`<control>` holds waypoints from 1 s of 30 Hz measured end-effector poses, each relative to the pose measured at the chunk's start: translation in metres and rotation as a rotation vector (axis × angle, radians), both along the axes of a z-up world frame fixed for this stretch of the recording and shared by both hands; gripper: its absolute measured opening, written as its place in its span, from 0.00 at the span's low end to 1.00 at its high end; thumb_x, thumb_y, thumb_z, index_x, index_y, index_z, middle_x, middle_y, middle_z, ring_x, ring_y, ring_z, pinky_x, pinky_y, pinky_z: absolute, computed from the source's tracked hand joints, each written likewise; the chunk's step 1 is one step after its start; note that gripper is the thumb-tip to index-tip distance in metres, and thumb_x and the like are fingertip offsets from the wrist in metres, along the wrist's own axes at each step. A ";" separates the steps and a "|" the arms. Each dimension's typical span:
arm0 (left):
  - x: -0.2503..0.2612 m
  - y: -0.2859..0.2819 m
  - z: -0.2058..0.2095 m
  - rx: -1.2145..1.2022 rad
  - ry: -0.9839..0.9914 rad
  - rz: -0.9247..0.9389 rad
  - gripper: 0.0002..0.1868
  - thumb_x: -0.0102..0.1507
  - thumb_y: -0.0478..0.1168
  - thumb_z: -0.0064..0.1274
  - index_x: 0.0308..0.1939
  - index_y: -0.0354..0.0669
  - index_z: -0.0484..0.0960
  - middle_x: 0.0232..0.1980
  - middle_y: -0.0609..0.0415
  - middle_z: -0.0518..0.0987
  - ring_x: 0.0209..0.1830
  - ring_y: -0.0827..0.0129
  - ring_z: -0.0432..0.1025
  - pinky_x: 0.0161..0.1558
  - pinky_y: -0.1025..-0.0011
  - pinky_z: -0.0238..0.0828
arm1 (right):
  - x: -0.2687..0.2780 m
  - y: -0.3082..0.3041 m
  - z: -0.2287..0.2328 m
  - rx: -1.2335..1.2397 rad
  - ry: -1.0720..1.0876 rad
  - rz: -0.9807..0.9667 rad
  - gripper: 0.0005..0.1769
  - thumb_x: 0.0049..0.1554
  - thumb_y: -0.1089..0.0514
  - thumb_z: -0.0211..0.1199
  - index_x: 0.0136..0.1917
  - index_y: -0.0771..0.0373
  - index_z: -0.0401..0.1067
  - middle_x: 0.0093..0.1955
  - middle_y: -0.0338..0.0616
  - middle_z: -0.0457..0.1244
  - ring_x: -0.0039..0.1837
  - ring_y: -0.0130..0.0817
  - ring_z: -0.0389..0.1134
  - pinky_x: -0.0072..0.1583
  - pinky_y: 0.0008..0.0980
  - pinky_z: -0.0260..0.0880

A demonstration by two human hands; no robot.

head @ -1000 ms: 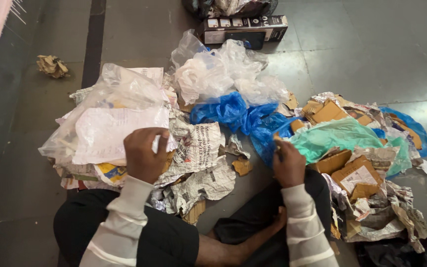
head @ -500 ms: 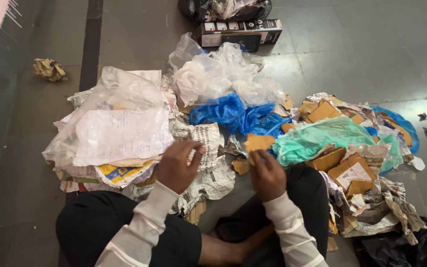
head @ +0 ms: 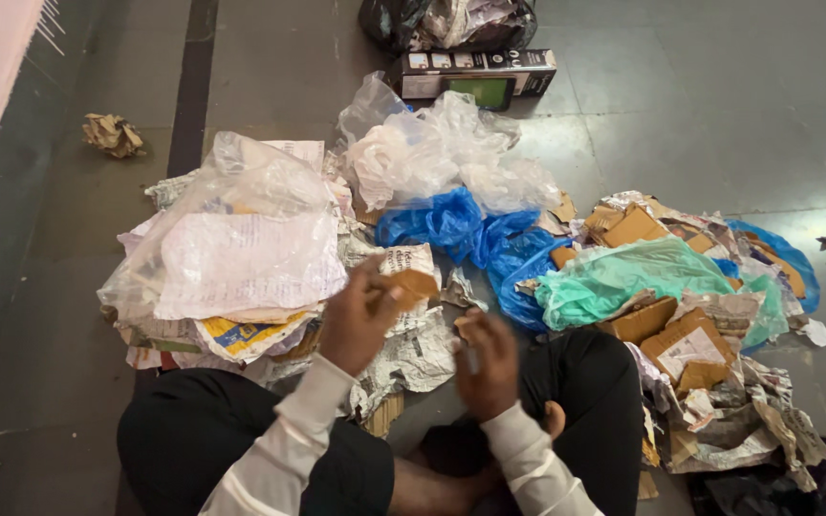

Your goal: The person sits on the floor and sorts through a large pile of mixed waste, separating paper, cardboard, and plastic bags by hand. They pick up individual items, inspect them, and place them into different piles on the floor.

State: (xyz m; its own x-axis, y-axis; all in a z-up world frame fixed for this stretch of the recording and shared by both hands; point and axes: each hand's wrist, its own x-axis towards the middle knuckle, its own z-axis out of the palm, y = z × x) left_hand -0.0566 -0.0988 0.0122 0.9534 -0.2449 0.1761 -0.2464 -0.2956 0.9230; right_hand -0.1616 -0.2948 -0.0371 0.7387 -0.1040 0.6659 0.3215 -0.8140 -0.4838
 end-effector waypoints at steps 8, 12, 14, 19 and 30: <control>0.018 0.061 0.031 -0.123 -0.114 0.409 0.27 0.69 0.41 0.56 0.71 0.39 0.71 0.49 0.51 0.79 0.45 0.71 0.76 0.44 0.73 0.77 | 0.072 -0.127 -0.017 -0.058 -0.028 -0.366 0.08 0.62 0.62 0.65 0.55 0.63 0.75 0.61 0.55 0.65 0.65 0.54 0.66 0.66 0.50 0.65; 0.023 0.084 0.028 -0.111 -0.198 0.556 0.27 0.70 0.38 0.60 0.72 0.39 0.72 0.49 0.52 0.75 0.42 0.73 0.71 0.42 0.76 0.71 | 0.116 -0.202 -0.040 -0.163 0.102 -0.595 0.12 0.65 0.53 0.65 0.60 0.59 0.75 0.67 0.54 0.62 0.72 0.53 0.61 0.70 0.54 0.58; 0.028 0.097 0.025 -0.139 -0.257 0.566 0.28 0.71 0.37 0.60 0.74 0.38 0.70 0.51 0.53 0.76 0.45 0.74 0.72 0.46 0.77 0.72 | 0.130 -0.229 -0.052 -0.262 0.219 -0.709 0.21 0.60 0.49 0.68 0.65 0.57 0.74 0.71 0.56 0.59 0.78 0.59 0.53 0.70 0.61 0.51; 0.053 0.141 0.026 -0.036 -0.341 0.526 0.31 0.72 0.33 0.62 0.77 0.36 0.67 0.54 0.53 0.76 0.50 0.74 0.73 0.46 0.77 0.71 | 0.153 -0.259 -0.071 -0.152 0.542 -0.838 0.48 0.52 0.36 0.72 0.77 0.57 0.59 0.79 0.66 0.45 0.83 0.65 0.35 0.71 0.73 0.37; 0.076 0.169 -0.009 0.376 -0.234 0.560 0.35 0.65 0.36 0.65 0.75 0.37 0.69 0.48 0.46 0.82 0.35 0.70 0.73 0.41 0.70 0.72 | 0.167 -0.270 -0.076 -0.112 0.673 -1.013 0.36 0.63 0.41 0.58 0.78 0.61 0.61 0.76 0.56 0.55 0.80 0.52 0.51 0.74 0.71 0.43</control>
